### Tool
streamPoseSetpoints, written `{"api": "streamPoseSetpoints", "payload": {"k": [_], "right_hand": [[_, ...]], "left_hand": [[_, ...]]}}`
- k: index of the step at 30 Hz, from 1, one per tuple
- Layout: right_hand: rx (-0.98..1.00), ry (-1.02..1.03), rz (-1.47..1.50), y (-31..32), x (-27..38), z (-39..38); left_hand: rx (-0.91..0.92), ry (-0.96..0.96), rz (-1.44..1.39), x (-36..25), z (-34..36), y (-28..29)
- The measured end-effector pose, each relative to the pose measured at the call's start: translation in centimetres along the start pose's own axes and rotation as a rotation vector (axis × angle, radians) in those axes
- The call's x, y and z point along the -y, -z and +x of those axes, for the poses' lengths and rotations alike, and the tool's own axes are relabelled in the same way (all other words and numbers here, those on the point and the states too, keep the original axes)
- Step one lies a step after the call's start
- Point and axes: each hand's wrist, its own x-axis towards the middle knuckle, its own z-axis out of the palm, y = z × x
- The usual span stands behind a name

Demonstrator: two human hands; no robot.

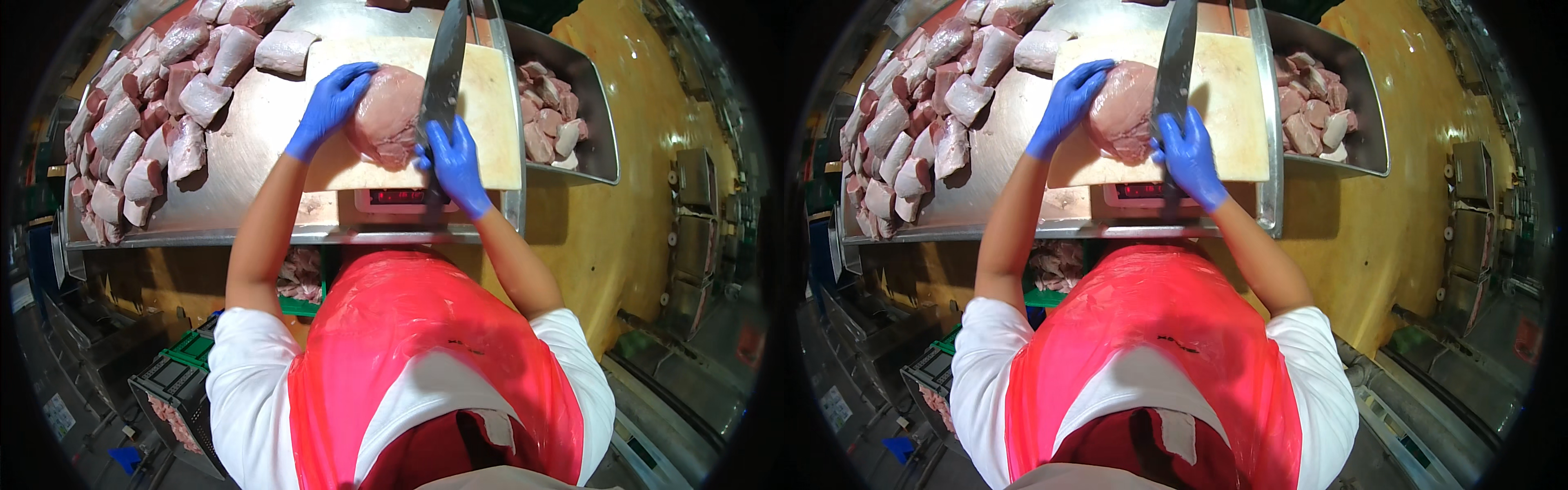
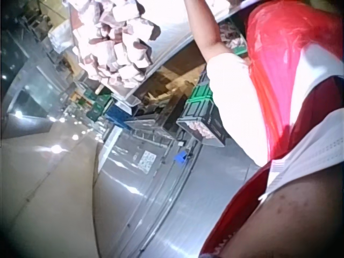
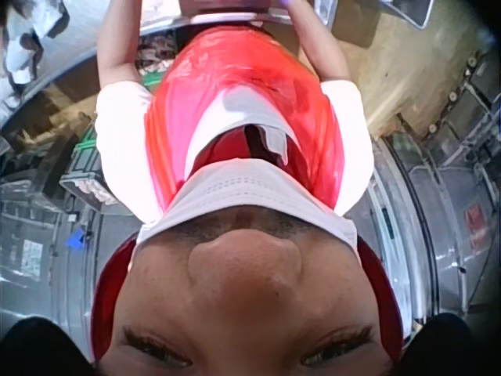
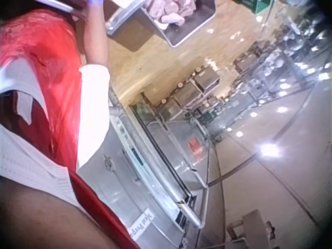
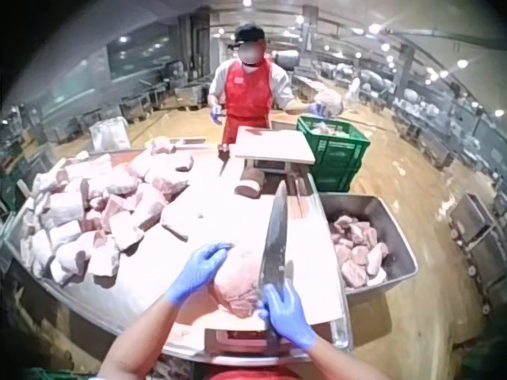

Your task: The person cuts large pieces of raw meat into smaller portions using a knife on a cutting board. The person repeatedly trims and slices the meat, placing the cut pieces into a metal tray.

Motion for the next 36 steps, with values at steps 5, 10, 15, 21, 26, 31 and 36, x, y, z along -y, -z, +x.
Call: {"api": "streamPoseSetpoints", "payload": {"k": [5,10,15,21,26,31,36], "right_hand": [[0.239,0.01,-0.566,2.8,2.8,-2.4],[0.302,0.27,-0.875,-2.0,3.5,2.1],[0.408,0.168,-1.165,2.3,3.4,-3.0],[0.598,-0.002,-1.294,10.5,7.3,-6.6],[0.309,0.033,-0.869,10.9,9.3,-6.6],[0.168,-0.024,-0.535,4.6,5.8,-3.3],[0.386,0.225,-0.745,-1.5,3.5,-0.1]], "left_hand": [[-0.578,-0.136,0.216,-2.8,-10.6,-0.5],[-0.509,-0.379,0.529,-3.4,-8.9,-4.3],[-0.526,-0.377,0.65,-1.3,-9.3,-4.9],[-0.624,-0.307,0.616,-1.6,-8.7,-5.2],[-0.54,0.011,0.216,-4.7,-8.8,-6.5],[-0.561,0.104,0.044,-0.6,-6.4,-4.6],[-0.521,0.341,-0.497,-1.0,-9.0,-4.2]]}}
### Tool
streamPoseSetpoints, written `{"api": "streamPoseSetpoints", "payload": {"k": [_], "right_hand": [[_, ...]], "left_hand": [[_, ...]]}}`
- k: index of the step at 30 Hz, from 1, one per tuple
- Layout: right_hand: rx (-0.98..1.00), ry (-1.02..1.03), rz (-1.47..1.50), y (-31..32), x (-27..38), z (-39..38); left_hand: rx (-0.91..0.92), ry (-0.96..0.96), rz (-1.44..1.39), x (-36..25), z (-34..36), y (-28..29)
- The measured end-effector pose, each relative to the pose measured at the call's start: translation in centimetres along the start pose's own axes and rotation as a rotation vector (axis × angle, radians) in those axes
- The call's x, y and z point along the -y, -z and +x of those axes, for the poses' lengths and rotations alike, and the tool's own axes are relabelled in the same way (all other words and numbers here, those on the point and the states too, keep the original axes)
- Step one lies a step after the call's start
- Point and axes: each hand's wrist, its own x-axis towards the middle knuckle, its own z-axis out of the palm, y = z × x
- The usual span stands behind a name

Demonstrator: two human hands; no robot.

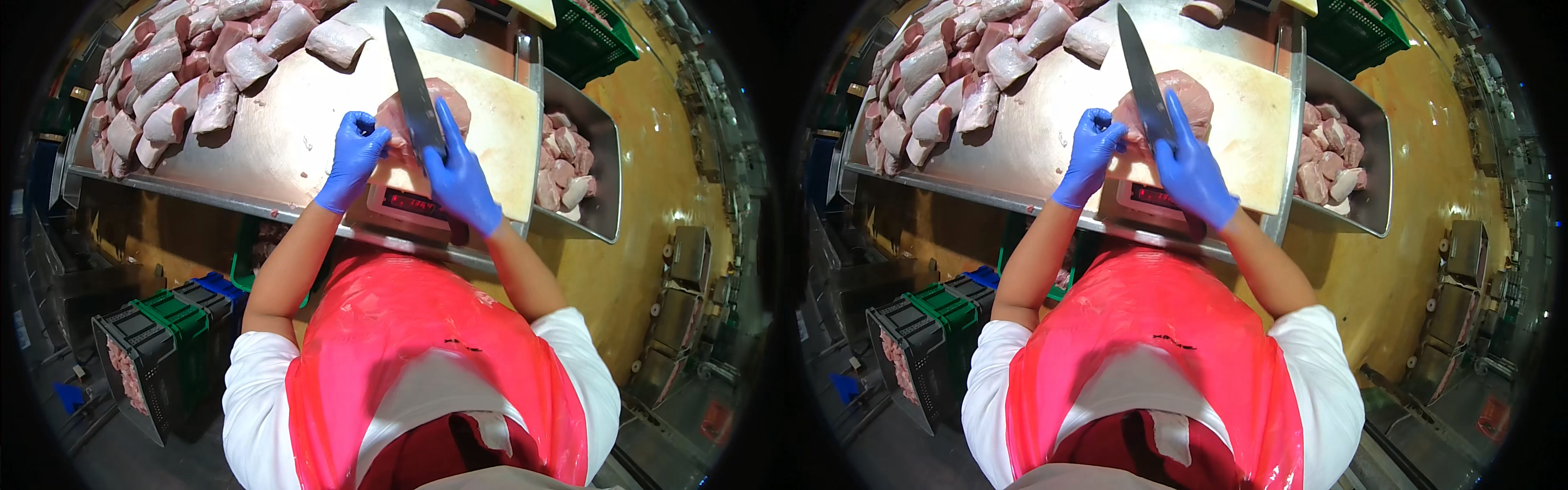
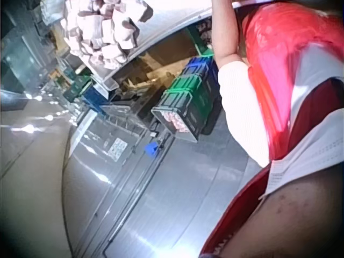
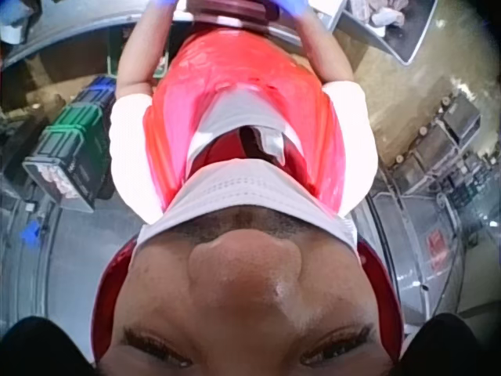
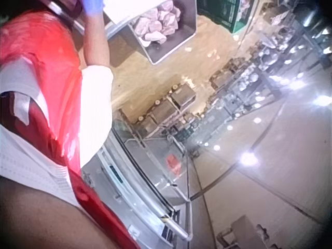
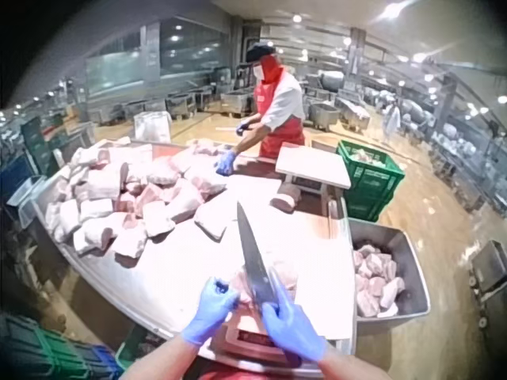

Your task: The person cuts large pieces of raw meat into smaller portions using a knife on a cutting board. The person repeatedly trims and slices the meat, placing the cut pieces into a metal tray.

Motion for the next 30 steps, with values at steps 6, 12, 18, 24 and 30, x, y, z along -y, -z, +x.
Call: {"api": "streamPoseSetpoints", "payload": {"k": [6,12,18,24,30], "right_hand": [[0.226,0.046,-0.364,0.7,1.1,-0.7],[0.417,-0.042,-0.983,7.1,0.3,-13.1],[0.34,-0.13,-0.639,9.3,2.4,-15.0],[-0.122,0.078,-0.075,-1.0,3.1,-2.0],[0.013,-0.092,-0.382,-4.0,5.0,5.1]], "left_hand": [[-0.08,-0.232,0.05,2.1,0.2,0.1],[-0.063,-0.218,0.071,2.1,0.6,2.6],[0.146,-0.176,0.283,-1.1,-0.3,3.4],[0.265,-0.34,0.446,-0.8,0.4,2.3],[0.288,-0.352,0.473,0.5,1.0,3.1]]}}
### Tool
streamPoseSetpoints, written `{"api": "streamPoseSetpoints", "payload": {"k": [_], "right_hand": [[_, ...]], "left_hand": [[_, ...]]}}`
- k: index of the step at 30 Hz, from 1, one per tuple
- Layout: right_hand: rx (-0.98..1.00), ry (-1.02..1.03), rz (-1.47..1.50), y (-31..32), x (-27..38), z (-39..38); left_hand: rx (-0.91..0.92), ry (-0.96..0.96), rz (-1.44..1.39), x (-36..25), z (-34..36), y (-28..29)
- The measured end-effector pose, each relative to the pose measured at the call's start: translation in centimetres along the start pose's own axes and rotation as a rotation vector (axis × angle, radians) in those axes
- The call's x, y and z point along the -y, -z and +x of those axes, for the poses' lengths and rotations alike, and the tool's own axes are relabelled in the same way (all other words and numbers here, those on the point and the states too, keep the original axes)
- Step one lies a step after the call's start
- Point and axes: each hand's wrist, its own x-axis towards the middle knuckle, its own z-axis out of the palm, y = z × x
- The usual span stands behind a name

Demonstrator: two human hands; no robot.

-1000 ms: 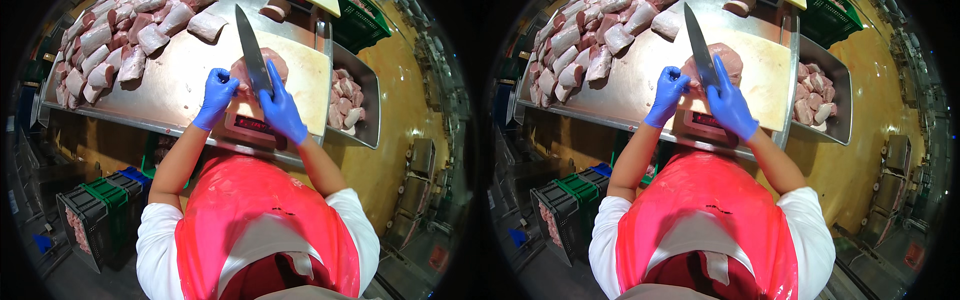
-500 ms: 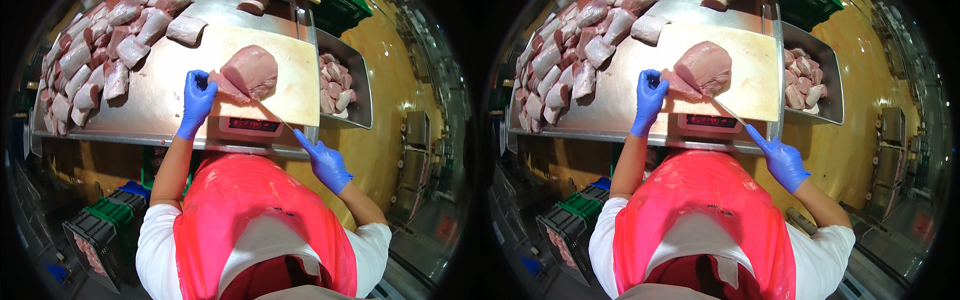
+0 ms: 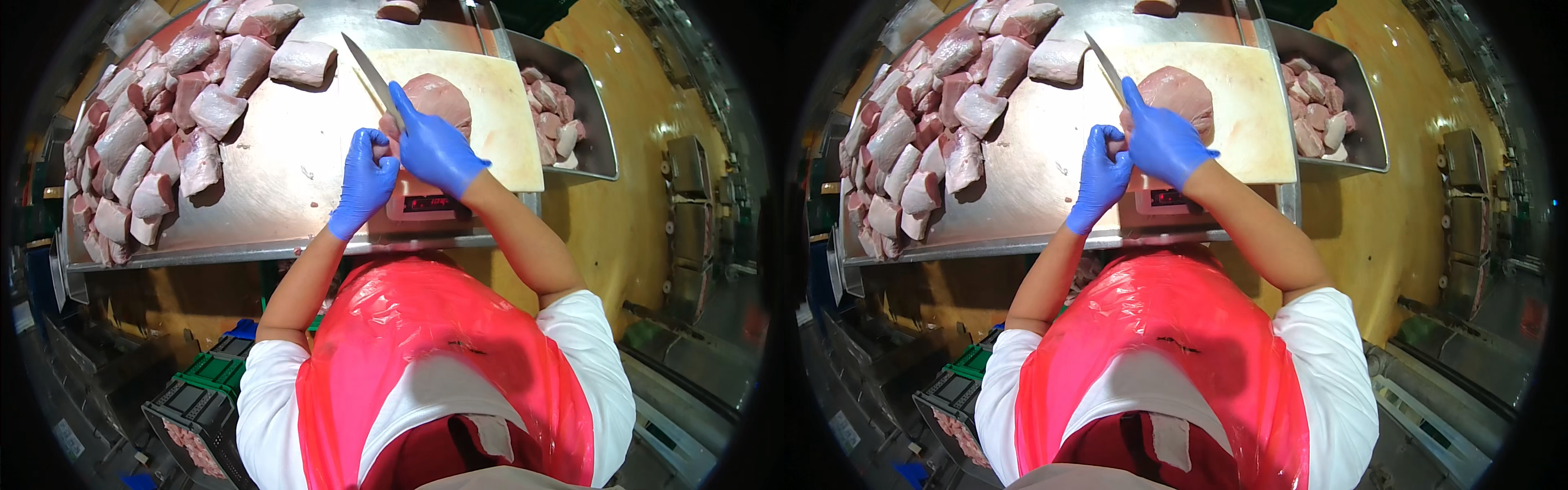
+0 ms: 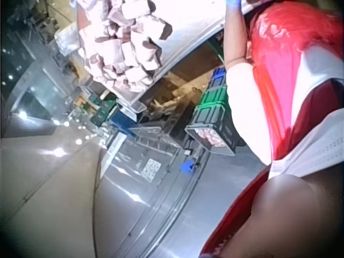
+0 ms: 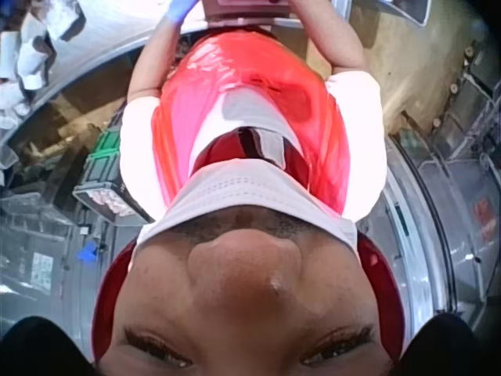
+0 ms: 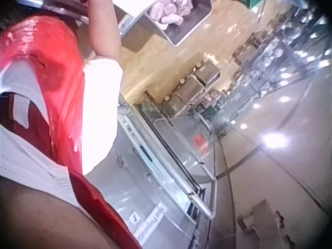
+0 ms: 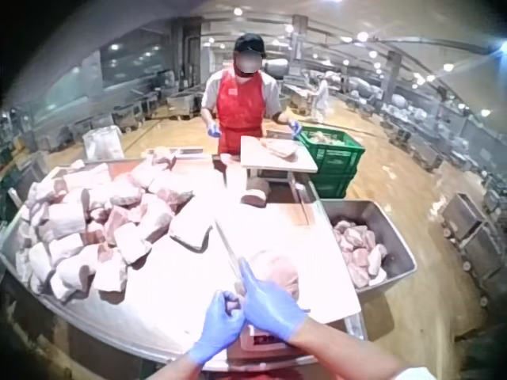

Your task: The person cuts large pieces of raw meat into smaller portions using a knife on a cutting board. The person repeatedly trims and slices the meat, placing the cut pieces into a metal tray.

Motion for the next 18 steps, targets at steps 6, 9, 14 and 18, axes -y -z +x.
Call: {"api": "streamPoseSetpoints", "payload": {"k": [6,9,14,18], "right_hand": [[0.257,-0.098,-0.162,3.5,-1.8,-11.3],[0.397,-0.181,-0.405,6.8,-1.4,-16.3],[0.412,-0.208,-0.688,10.9,-1.5,-21.2],[0.075,-0.155,-0.165,9.0,-1.0,-21.6]], "left_hand": [[-0.064,-0.084,0.031,1.5,2.6,0.4],[-0.066,-0.134,0.048,1.8,5.2,0.9],[0.056,-0.048,0.11,5.7,10.5,5.8],[0.302,-0.358,0.33,0.8,7.6,4.3]]}}
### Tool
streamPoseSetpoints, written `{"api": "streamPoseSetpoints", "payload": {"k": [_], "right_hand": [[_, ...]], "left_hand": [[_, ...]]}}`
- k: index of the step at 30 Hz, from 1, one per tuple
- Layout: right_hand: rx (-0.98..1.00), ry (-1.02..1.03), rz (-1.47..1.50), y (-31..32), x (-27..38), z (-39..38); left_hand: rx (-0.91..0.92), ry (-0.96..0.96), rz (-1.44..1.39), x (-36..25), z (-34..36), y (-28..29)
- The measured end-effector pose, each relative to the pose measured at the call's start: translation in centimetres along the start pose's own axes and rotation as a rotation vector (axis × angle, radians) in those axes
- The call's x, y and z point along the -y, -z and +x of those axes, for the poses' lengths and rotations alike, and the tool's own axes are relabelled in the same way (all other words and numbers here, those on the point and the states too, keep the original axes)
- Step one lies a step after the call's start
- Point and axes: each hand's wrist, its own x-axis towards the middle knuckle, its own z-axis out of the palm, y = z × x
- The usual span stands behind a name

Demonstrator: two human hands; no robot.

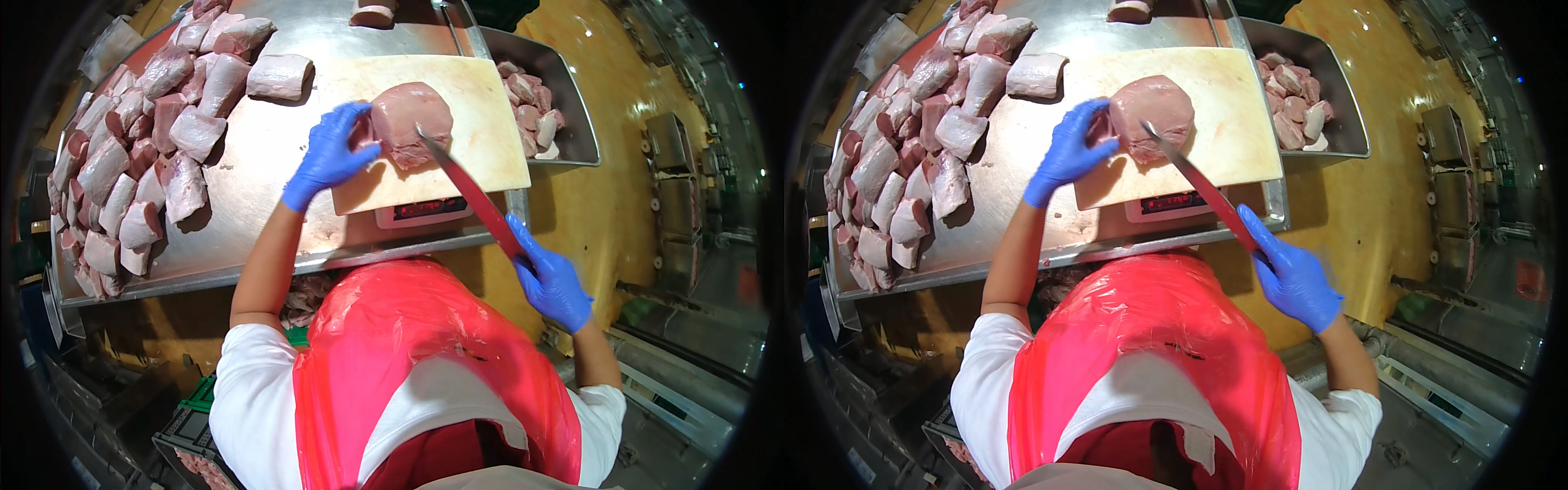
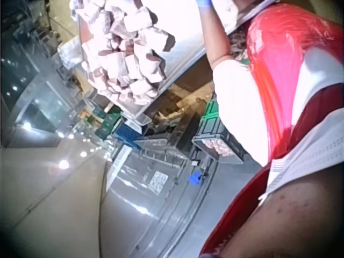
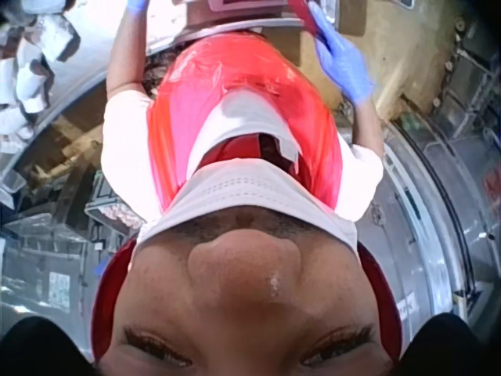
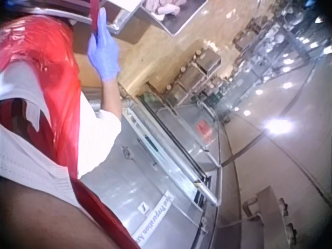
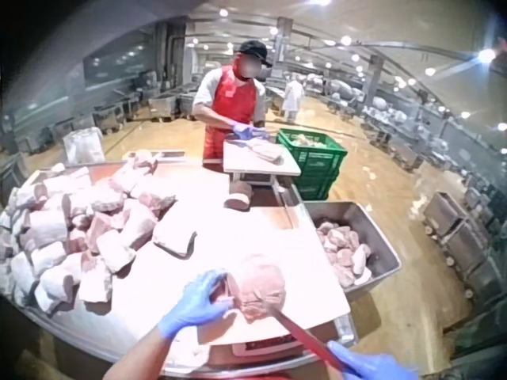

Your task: The person cuts large pieces of raw meat into smaller portions using a knife on a cutting board. The person repeatedly trims and slices the meat, placing the cut pieces into a metal tray.

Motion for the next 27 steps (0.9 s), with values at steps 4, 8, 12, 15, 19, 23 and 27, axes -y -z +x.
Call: {"api": "streamPoseSetpoints", "payload": {"k": [4,8,12,15,19,23,27], "right_hand": [[-0.192,-0.164,0.669,-3.7,1.8,8.3],[-0.433,-0.138,0.897,-7.8,-1.8,18.3],[-0.44,0.025,0.349,-8.6,2.0,16.8],[-0.234,0.116,0.038,-8.5,6.8,16.6],[-0.064,0.113,-0.126,-9.2,5.8,17.6],[0.187,0.049,-0.284,-5.1,3.9,8.9],[0.26,0.014,-0.251,-2.6,-0.2,5.4]], "left_hand": [[0.029,-0.112,0.101,-1.3,-2.7,-1.0],[0.02,-0.085,0.045,-5.3,-6.0,-1.7],[-0.137,0.002,0.08,-5.5,-8.7,-1.7],[-0.119,-0.024,0.109,-5.6,-8.6,-1.9],[-0.055,-0.042,0.156,-3.6,-6.8,-1.8],[-0.187,0.058,0.129,0.4,-4.3,-0.1],[-0.219,0.367,-0.284,-0.7,-4.8,6.7]]}}
